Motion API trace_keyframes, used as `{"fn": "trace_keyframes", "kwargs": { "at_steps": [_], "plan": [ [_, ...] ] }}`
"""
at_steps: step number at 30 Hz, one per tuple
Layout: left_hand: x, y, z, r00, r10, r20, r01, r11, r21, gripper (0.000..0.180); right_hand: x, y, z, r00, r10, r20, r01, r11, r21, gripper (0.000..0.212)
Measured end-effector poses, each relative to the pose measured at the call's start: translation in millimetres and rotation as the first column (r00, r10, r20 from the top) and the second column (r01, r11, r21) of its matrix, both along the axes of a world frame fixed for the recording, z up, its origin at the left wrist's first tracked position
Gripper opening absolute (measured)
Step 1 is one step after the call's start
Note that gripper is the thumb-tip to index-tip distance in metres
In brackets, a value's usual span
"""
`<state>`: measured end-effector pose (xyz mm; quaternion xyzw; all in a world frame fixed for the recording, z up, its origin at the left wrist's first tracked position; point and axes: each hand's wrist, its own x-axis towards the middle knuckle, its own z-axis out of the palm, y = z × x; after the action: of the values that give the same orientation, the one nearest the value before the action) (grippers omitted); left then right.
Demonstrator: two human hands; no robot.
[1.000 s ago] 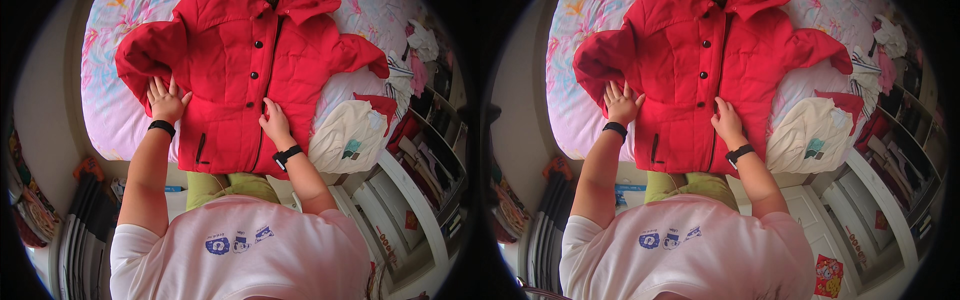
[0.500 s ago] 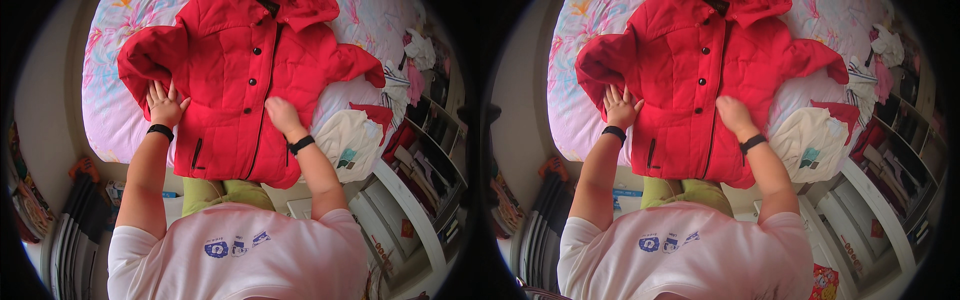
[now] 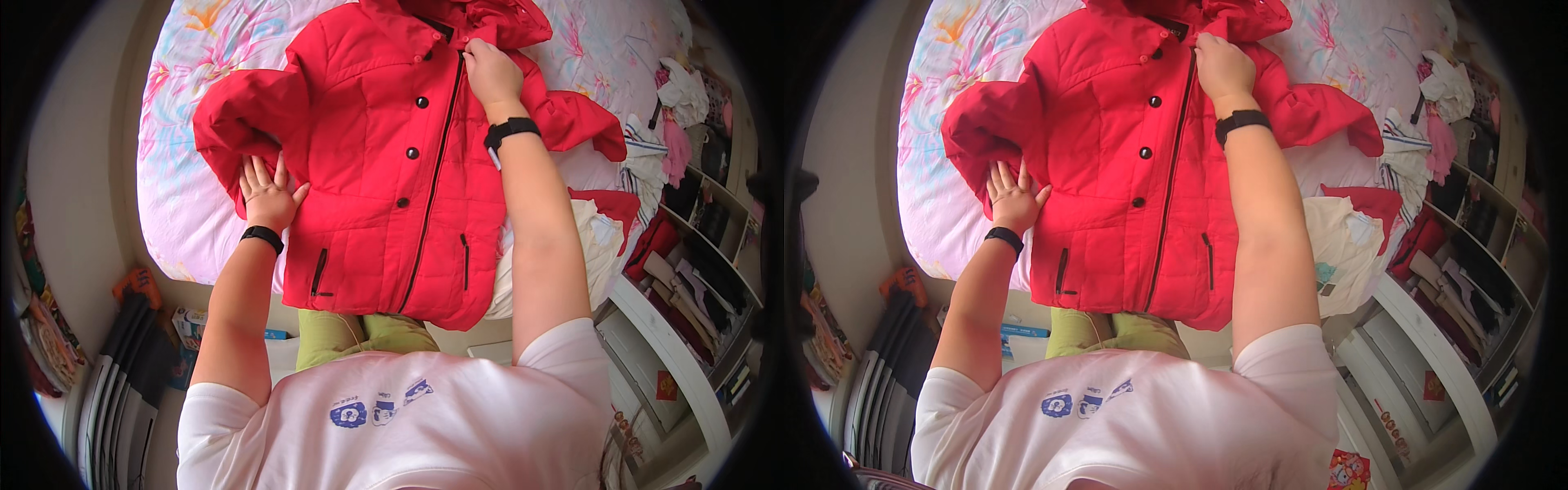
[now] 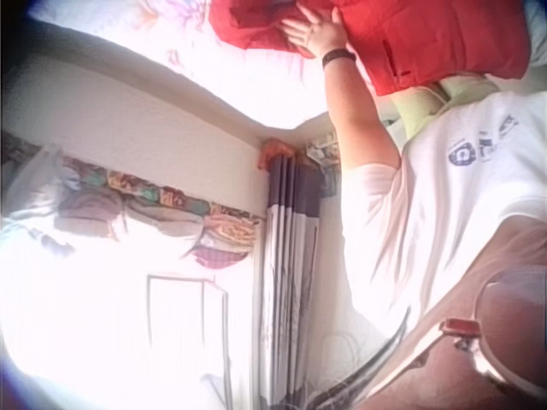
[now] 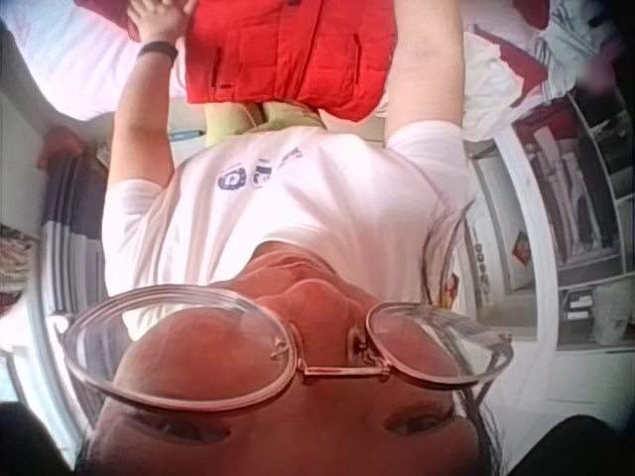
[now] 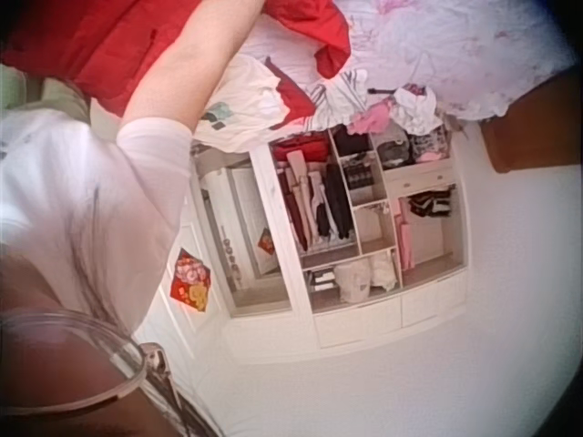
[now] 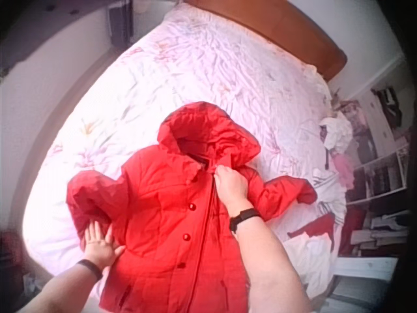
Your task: The person folds a red puffer jacket on a bed, zips it closed, and places it in a closet. They then fold a second red jacket and place it in the same closet. Finally, they pick up a pink fluffy item from the bed.
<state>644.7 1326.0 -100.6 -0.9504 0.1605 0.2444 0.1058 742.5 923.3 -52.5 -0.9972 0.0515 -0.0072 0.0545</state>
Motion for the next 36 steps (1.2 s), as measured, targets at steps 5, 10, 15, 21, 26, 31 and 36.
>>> {"fn": "trace_keyframes", "kwargs": {
  "at_steps": [5,10,15,21,26,31,36],
  "plan": [
    [-3.3,4.5,-6.9,0.997,0.007,0.072,0.0,0.996,-0.093,0.081,-76.5,58.7,-8.6,0.94,-0.083,0.33,0.016,0.98,0.201,0.052],
    [-2.0,6.6,-2.9,0.998,0.034,0.055,-0.025,0.988,-0.154,0.083,-218.4,150.9,1.3,0.994,-0.055,-0.094,0.079,0.958,0.274,0.055],
    [-6.0,27.0,23.1,0.987,0.052,0.153,0.014,0.917,-0.398,0.061,-303.1,183.8,16.8,0.947,-0.134,-0.292,0.22,0.932,0.289,0.055],
    [-2.9,123.4,72.2,0.864,0.446,0.234,-0.154,0.676,-0.72,0.05,-311.4,188.0,23.7,0.939,-0.234,-0.25,0.311,0.888,0.338,0.049],
    [59.8,253.0,175.6,0.285,0.826,0.486,-0.087,0.528,-0.845,0.013,-308.6,202.4,35.4,0.955,-0.251,-0.16,0.295,0.868,0.399,0.043],
    [76.3,235.6,265.1,0.447,0.859,0.25,0.179,0.188,-0.966,0.016,-318.5,217.5,50.4,0.965,-0.211,-0.158,0.26,0.858,0.442,0.038],
    [-0.5,117.3,330.6,0.712,0.468,0.523,0.401,0.339,-0.851,0.034,-326.4,216.4,45.0,0.936,-0.257,-0.241,0.352,0.666,0.658,0.038]
  ]
}}
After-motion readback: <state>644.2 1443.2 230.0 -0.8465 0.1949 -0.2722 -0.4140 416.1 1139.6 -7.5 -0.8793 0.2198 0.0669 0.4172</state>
